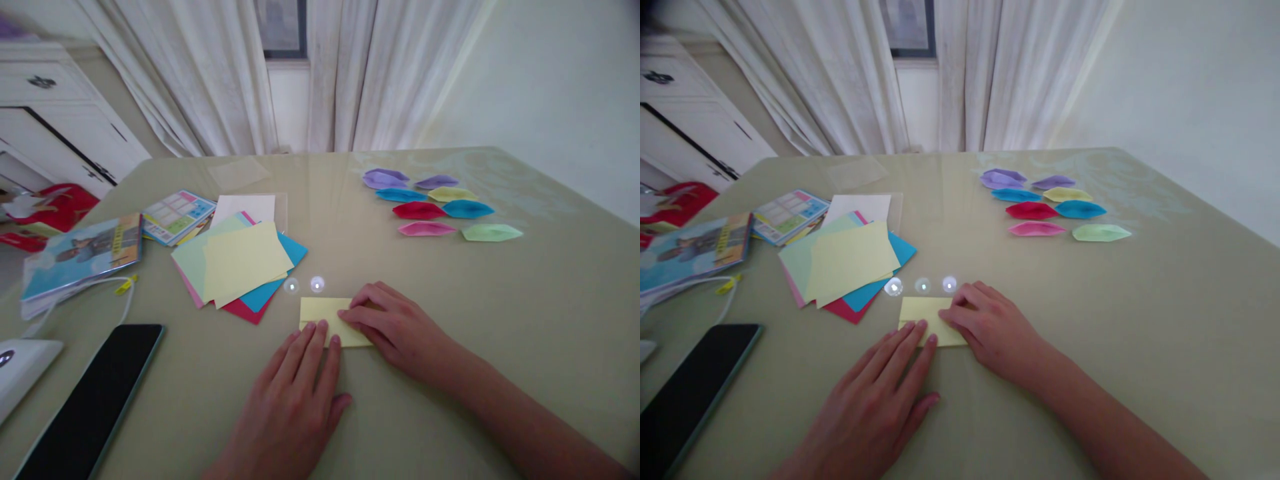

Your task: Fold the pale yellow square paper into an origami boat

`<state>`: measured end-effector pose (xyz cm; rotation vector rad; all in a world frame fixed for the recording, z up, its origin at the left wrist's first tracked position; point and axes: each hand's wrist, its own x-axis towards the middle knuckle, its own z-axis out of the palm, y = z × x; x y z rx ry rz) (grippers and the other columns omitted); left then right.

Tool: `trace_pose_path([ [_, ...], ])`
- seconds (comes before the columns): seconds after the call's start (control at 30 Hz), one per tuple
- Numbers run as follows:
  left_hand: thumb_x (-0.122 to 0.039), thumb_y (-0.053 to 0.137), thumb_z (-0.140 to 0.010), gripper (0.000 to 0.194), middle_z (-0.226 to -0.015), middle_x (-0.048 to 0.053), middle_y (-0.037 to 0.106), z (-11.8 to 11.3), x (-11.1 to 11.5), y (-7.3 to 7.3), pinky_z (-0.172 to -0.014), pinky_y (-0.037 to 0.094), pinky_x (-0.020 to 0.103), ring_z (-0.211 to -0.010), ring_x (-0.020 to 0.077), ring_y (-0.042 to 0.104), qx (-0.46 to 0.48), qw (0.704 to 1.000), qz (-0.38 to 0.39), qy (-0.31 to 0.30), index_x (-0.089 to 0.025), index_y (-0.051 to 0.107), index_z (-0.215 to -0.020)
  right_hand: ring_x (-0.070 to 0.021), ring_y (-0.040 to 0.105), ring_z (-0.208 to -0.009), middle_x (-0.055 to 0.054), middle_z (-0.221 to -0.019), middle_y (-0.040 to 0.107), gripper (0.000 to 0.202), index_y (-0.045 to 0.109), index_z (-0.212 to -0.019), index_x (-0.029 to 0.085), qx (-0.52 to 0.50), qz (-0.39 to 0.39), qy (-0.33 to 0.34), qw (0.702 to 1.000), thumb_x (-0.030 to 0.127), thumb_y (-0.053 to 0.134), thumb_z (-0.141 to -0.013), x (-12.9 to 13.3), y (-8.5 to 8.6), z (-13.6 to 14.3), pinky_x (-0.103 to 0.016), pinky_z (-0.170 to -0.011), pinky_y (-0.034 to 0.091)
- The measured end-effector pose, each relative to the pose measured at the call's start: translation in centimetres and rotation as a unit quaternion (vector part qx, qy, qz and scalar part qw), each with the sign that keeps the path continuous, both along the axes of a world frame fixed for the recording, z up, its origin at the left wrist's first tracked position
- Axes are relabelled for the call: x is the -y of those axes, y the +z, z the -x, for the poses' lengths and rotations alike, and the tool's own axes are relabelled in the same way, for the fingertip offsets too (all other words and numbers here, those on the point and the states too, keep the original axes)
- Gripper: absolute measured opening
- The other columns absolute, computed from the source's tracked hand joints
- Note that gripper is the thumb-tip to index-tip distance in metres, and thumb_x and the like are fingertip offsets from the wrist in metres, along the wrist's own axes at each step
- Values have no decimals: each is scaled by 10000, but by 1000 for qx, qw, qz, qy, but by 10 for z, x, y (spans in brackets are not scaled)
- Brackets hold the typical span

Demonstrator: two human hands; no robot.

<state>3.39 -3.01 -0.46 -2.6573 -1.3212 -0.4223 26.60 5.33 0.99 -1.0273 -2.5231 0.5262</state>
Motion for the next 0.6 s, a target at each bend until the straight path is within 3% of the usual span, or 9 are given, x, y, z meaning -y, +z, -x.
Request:
trace_pose_path([
  [0.23,-445,432,-1108,500,-1501,136,659,1,-2,3,-1081,536,416,-1342,287,659,-1,1000,5,-14,-125,664,-1415,-255,663,-1080,-120,-1195,729,253,772,-1169,208,13,-38,11,999,139,560,-1050,-1,-1,0,-409,-956,568],
  [0.6,-437,448,-1102,518,-1554,116,618,2,1,-4,-1096,533,420,-1397,304,605,4,1000,24,-17,-114,612,-1472,-280,678,-1146,-123,-1275,746,266,746,-1215,184,31,-50,36,998,157,522,-1074,-2,1,-2,-454,-1018,567],
])
